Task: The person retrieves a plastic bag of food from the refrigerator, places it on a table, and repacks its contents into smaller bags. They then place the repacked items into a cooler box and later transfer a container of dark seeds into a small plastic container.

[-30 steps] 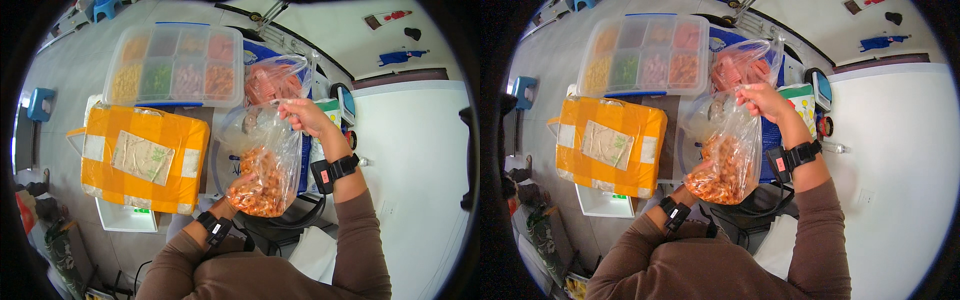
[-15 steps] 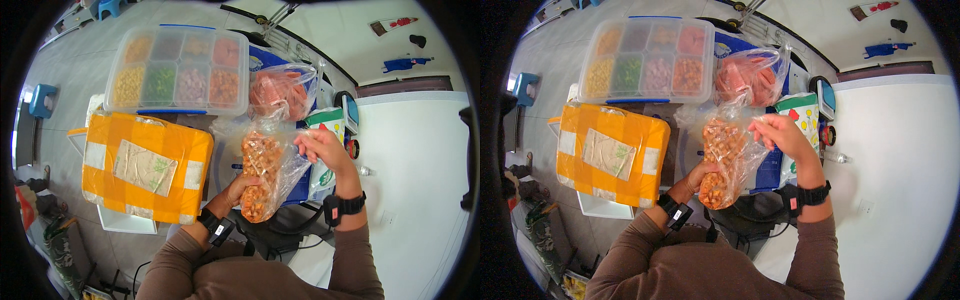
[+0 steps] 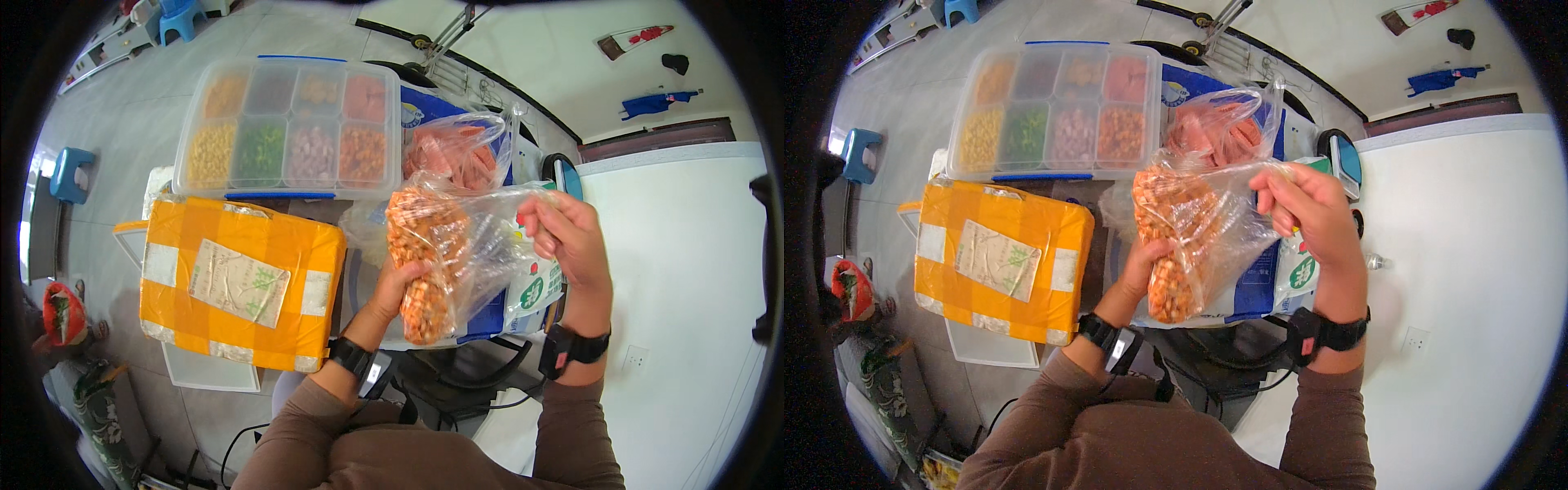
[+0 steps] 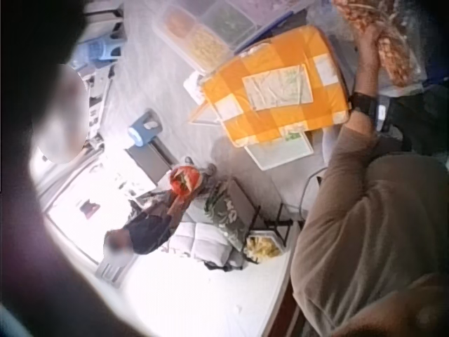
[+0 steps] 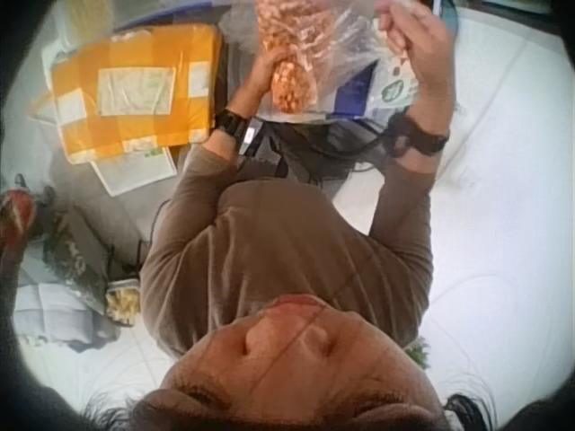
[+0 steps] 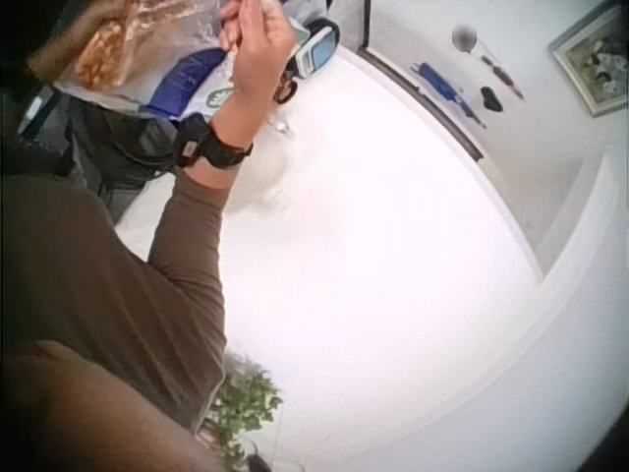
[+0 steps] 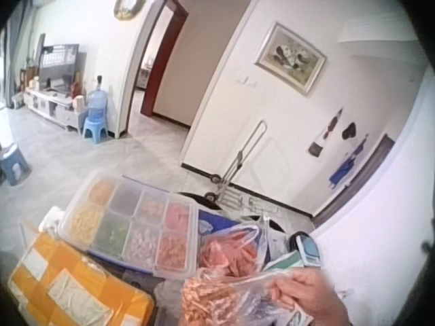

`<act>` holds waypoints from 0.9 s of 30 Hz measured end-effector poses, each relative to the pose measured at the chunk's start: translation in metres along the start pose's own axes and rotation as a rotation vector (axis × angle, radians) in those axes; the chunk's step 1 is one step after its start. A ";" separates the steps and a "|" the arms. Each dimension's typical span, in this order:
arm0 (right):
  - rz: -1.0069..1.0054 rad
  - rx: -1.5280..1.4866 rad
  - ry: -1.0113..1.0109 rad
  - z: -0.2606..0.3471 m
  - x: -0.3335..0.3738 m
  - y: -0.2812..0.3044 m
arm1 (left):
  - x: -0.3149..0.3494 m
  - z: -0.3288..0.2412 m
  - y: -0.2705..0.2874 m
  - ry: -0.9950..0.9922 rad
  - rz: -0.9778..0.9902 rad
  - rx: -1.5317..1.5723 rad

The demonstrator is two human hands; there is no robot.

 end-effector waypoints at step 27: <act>0.254 0.442 0.291 -0.030 0.008 -0.055 | 0.055 0.052 0.068 0.359 -0.056 0.149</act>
Point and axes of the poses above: each hand's wrist, its own x-axis away from the middle knuckle, its own y-axis out of the back of the hand, z = x × y, the point moved 8 cm from there along -x, towards the middle knuckle, and after that the axes turned 13 degrees about x, right-handed, at the moved point
